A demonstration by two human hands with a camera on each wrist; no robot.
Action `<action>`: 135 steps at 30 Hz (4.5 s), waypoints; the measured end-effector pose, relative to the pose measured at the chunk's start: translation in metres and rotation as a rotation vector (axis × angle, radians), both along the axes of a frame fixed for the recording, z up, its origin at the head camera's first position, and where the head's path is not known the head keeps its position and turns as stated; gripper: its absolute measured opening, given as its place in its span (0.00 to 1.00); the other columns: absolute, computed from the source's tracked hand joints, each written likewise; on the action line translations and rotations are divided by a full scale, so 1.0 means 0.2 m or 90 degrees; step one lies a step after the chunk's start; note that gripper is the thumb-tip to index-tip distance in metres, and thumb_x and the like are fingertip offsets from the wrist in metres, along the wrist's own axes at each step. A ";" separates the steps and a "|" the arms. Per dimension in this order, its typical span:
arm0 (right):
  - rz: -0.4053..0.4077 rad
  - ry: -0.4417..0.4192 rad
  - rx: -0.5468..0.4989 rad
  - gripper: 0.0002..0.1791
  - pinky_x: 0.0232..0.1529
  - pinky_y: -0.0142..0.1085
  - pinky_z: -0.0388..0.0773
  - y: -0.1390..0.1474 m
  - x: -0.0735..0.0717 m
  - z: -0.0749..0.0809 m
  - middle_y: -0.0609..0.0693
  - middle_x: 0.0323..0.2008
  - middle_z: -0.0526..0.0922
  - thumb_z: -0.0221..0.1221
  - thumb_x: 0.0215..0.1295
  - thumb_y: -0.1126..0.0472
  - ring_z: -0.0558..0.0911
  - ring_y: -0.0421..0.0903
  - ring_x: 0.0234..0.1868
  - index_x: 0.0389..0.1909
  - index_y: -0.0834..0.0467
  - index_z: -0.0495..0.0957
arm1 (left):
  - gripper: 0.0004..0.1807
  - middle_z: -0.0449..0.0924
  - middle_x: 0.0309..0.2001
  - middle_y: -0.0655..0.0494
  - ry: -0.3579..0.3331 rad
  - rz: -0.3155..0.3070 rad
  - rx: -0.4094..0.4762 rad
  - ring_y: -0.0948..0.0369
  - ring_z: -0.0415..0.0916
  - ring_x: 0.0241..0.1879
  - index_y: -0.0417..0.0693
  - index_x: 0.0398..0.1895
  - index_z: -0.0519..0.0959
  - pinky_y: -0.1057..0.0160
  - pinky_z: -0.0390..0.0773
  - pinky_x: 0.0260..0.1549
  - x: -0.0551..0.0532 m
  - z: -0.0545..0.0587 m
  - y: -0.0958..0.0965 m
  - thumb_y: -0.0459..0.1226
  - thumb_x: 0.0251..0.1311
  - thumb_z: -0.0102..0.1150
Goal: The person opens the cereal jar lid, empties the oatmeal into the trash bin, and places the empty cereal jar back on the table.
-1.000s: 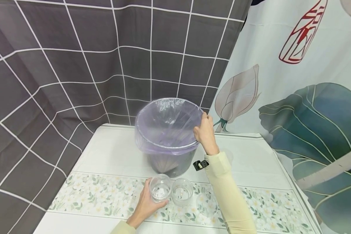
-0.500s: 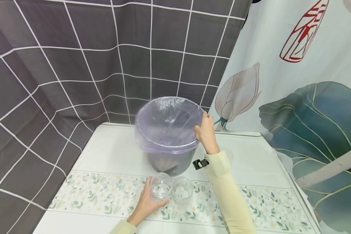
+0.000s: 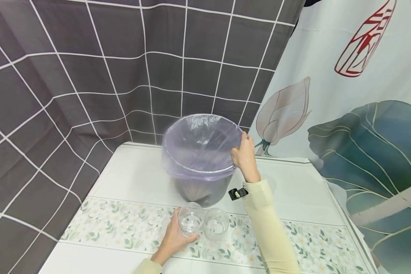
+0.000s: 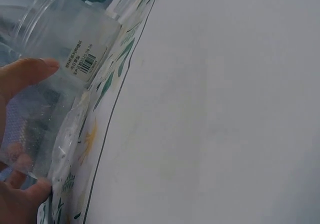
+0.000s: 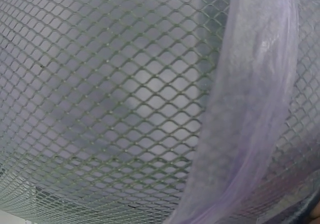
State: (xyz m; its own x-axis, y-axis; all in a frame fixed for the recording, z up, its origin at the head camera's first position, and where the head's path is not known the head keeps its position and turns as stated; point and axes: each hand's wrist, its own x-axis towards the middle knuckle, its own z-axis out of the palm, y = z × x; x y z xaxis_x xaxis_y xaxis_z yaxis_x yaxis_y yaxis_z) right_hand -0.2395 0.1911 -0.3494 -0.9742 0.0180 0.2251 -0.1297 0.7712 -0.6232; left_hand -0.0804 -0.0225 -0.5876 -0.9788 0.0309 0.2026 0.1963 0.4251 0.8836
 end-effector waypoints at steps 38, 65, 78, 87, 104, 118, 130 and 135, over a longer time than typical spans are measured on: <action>-0.093 0.079 -0.020 0.30 0.56 0.62 0.58 0.33 0.05 -0.46 0.74 0.58 0.58 0.49 0.65 0.53 0.58 0.70 0.59 0.57 0.74 0.63 | 0.58 0.63 0.60 0.45 -0.038 0.019 0.026 0.46 0.63 0.60 0.49 0.67 0.51 0.43 0.64 0.57 0.02 0.01 0.01 0.43 0.27 0.75; -0.155 -0.245 0.065 0.47 0.50 0.73 0.53 0.53 0.08 -0.81 0.80 0.61 0.37 0.58 0.57 0.53 0.43 0.78 0.59 0.69 0.63 0.41 | 0.62 0.51 0.64 0.46 0.243 0.019 -0.126 0.48 0.47 0.60 0.44 0.66 0.52 0.52 0.49 0.47 0.02 0.34 0.05 0.61 0.26 0.70; -0.184 -0.242 0.021 0.46 0.49 0.69 0.62 0.54 0.08 -0.90 0.75 0.63 0.32 0.59 0.56 0.57 0.45 0.78 0.58 0.69 0.62 0.41 | 0.59 0.53 0.63 0.49 0.292 -0.041 -0.143 0.51 0.51 0.60 0.45 0.67 0.52 0.48 0.58 0.50 0.03 0.42 0.20 0.55 0.30 0.71; -0.178 -0.213 0.004 0.48 0.48 0.68 0.63 0.55 0.10 -0.88 0.76 0.62 0.39 0.63 0.52 0.59 0.51 0.78 0.55 0.69 0.61 0.45 | 0.55 0.60 0.62 0.55 0.199 -0.035 -0.110 0.62 0.56 0.59 0.54 0.66 0.56 0.58 0.59 0.55 0.01 0.46 0.30 0.56 0.29 0.70; -0.129 -0.165 -0.023 0.51 0.50 0.67 0.63 0.42 0.28 -0.72 0.75 0.62 0.46 0.64 0.52 0.53 0.56 0.77 0.57 0.70 0.60 0.44 | 0.54 0.60 0.62 0.55 0.228 -0.023 -0.165 0.60 0.59 0.59 0.51 0.65 0.57 0.56 0.64 0.55 -0.01 0.51 0.31 0.54 0.29 0.71; -0.078 -0.071 -0.068 0.49 0.53 0.63 0.63 0.20 0.52 -0.55 0.74 0.60 0.53 0.67 0.48 0.52 0.62 0.68 0.56 0.67 0.62 0.52 | 0.57 0.58 0.64 0.47 0.245 -0.056 -0.203 0.54 0.57 0.62 0.45 0.67 0.54 0.53 0.66 0.58 -0.03 0.50 0.33 0.56 0.31 0.71; -0.037 -0.051 -0.088 0.48 0.51 0.59 0.66 0.02 0.70 -0.43 0.69 0.58 0.60 0.69 0.45 0.51 0.66 0.63 0.54 0.66 0.59 0.55 | 0.60 0.57 0.65 0.44 0.255 -0.060 -0.191 0.53 0.56 0.63 0.42 0.68 0.52 0.54 0.66 0.59 -0.03 0.49 0.33 0.54 0.30 0.72; -0.007 -0.060 -0.093 0.49 0.48 0.59 0.68 -0.03 0.76 -0.40 0.68 0.57 0.62 0.69 0.45 0.50 0.68 0.63 0.54 0.66 0.59 0.56 | 0.61 0.57 0.65 0.44 0.265 -0.055 -0.194 0.53 0.56 0.64 0.41 0.68 0.52 0.54 0.65 0.60 -0.04 0.50 0.33 0.53 0.29 0.74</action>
